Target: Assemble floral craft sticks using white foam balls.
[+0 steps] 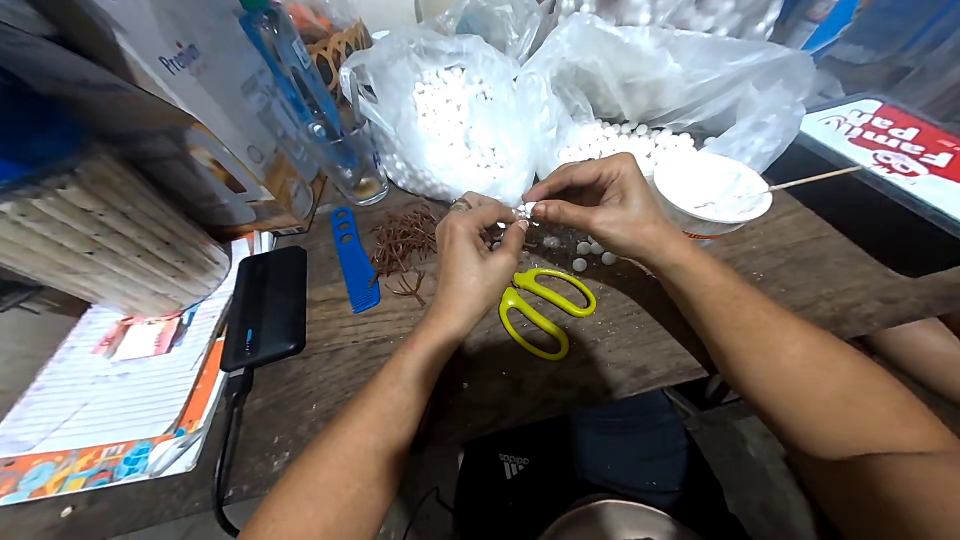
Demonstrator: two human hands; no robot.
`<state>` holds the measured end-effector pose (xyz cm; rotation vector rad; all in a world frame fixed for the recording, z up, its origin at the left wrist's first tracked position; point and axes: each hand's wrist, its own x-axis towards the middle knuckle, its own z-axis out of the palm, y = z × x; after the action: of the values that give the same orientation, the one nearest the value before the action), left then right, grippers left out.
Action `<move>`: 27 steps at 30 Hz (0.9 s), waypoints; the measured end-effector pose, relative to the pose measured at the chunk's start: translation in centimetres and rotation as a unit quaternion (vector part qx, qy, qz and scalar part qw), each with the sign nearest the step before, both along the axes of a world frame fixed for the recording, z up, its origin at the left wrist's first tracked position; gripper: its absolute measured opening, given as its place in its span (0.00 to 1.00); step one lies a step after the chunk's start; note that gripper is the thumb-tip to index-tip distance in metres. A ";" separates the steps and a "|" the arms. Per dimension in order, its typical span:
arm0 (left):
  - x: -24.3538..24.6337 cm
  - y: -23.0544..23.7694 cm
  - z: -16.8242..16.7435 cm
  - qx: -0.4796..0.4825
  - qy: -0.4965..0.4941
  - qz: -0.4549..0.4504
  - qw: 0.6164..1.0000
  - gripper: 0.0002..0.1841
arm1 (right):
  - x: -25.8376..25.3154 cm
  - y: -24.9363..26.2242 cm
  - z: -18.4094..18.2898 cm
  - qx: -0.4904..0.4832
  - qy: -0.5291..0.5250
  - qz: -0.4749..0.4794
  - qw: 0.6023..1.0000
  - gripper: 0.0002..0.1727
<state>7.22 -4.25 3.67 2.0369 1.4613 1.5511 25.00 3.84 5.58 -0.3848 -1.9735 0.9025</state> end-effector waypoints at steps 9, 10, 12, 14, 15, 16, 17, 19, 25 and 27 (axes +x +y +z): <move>-1.3 1.2 0.9 -0.039 -0.109 0.042 0.992 0.03 | -0.5 0.8 -1.0 -0.011 -0.233 -0.125 0.964 0.06; -1.3 1.2 0.8 -0.034 -0.109 0.039 0.993 0.03 | -0.8 0.6 -1.0 -0.010 -0.256 -0.134 0.957 0.06; -1.1 1.1 0.9 -0.031 -0.111 0.035 0.993 0.02 | -1.4 0.4 -1.2 0.000 -0.282 -0.155 0.947 0.08; -0.9 1.0 0.9 -0.022 -0.106 0.038 0.993 0.02 | -2.0 0.1 -1.2 0.012 -0.313 -0.174 0.934 0.10; -0.9 1.0 0.8 -0.014 -0.103 0.040 0.994 0.02 | -2.3 -0.1 -1.0 0.011 -0.334 -0.183 0.925 0.10; -0.8 1.0 0.7 -0.007 -0.099 0.043 0.994 0.02 | -2.4 -0.3 -0.8 0.013 -0.349 -0.190 0.917 0.09; -0.8 1.0 0.7 0.001 -0.094 0.046 0.995 0.02 | -2.5 -0.3 -0.9 0.019 -0.354 -0.193 0.915 0.08; -0.7 0.8 0.5 0.013 -0.076 0.049 0.996 0.03 | -2.3 -0.1 -1.3 0.040 -0.340 -0.183 0.921 0.06; -0.6 0.2 0.1 0.014 -0.046 0.049 0.998 0.05 | -2.0 -0.1 -1.8 0.076 -0.305 -0.164 0.935 0.04; -0.5 0.2 0.1 0.023 -0.046 0.051 0.997 0.05 | -1.4 0.1 -1.2 0.018 -0.245 -0.152 0.957 0.05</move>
<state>6.74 -4.07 3.76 1.9144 1.5295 1.7081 23.59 3.91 4.33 -0.9362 -2.2829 0.6079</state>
